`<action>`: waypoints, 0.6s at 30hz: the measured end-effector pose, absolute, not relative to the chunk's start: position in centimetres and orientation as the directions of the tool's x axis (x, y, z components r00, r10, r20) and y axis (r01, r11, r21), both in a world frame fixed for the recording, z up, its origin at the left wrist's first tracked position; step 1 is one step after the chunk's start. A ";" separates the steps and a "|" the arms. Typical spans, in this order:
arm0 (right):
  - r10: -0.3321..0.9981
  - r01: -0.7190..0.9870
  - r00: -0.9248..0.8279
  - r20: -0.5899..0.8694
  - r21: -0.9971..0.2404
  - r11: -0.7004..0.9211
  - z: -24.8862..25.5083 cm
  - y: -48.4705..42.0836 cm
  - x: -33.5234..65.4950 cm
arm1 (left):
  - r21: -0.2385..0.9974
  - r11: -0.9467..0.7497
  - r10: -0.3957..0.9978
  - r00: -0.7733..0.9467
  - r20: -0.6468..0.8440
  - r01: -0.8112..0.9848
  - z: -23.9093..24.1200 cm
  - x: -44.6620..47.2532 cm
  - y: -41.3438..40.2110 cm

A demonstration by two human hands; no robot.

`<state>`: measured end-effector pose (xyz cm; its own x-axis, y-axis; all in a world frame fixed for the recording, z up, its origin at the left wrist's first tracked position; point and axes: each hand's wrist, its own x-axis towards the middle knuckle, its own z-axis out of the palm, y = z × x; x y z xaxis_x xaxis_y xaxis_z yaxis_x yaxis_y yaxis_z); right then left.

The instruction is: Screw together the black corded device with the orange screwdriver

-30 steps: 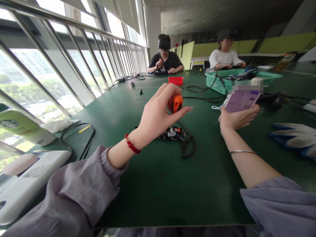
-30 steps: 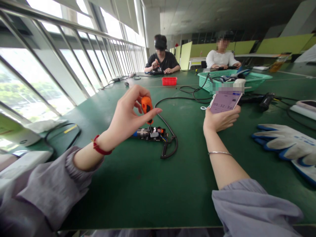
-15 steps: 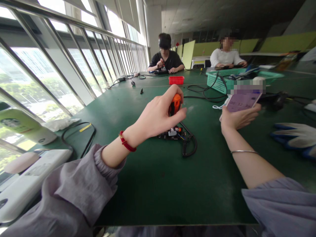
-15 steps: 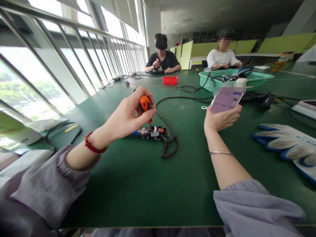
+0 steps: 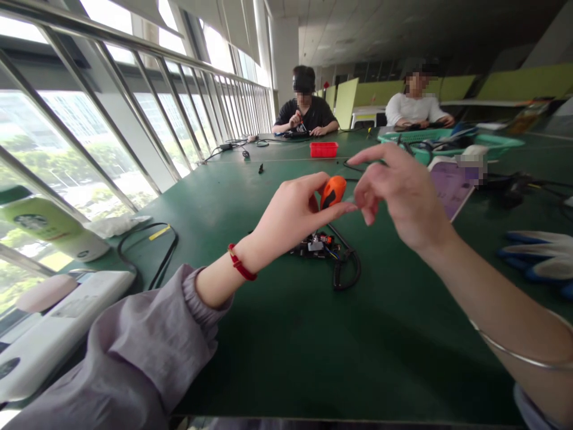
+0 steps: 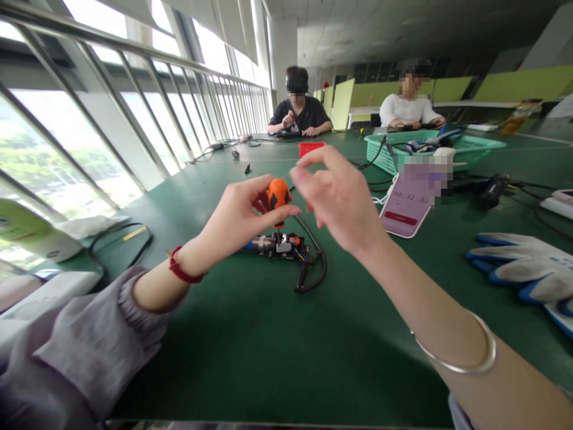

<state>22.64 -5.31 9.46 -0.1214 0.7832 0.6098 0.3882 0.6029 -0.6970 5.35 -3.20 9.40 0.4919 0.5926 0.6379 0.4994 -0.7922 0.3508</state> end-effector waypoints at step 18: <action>0.681 0.798 -0.255 0.687 -0.248 0.549 9.5 -7.3 21.3 | 0.093 -0.792 0.609 0.770 0.193 0.603 2.0 -1.3 1.4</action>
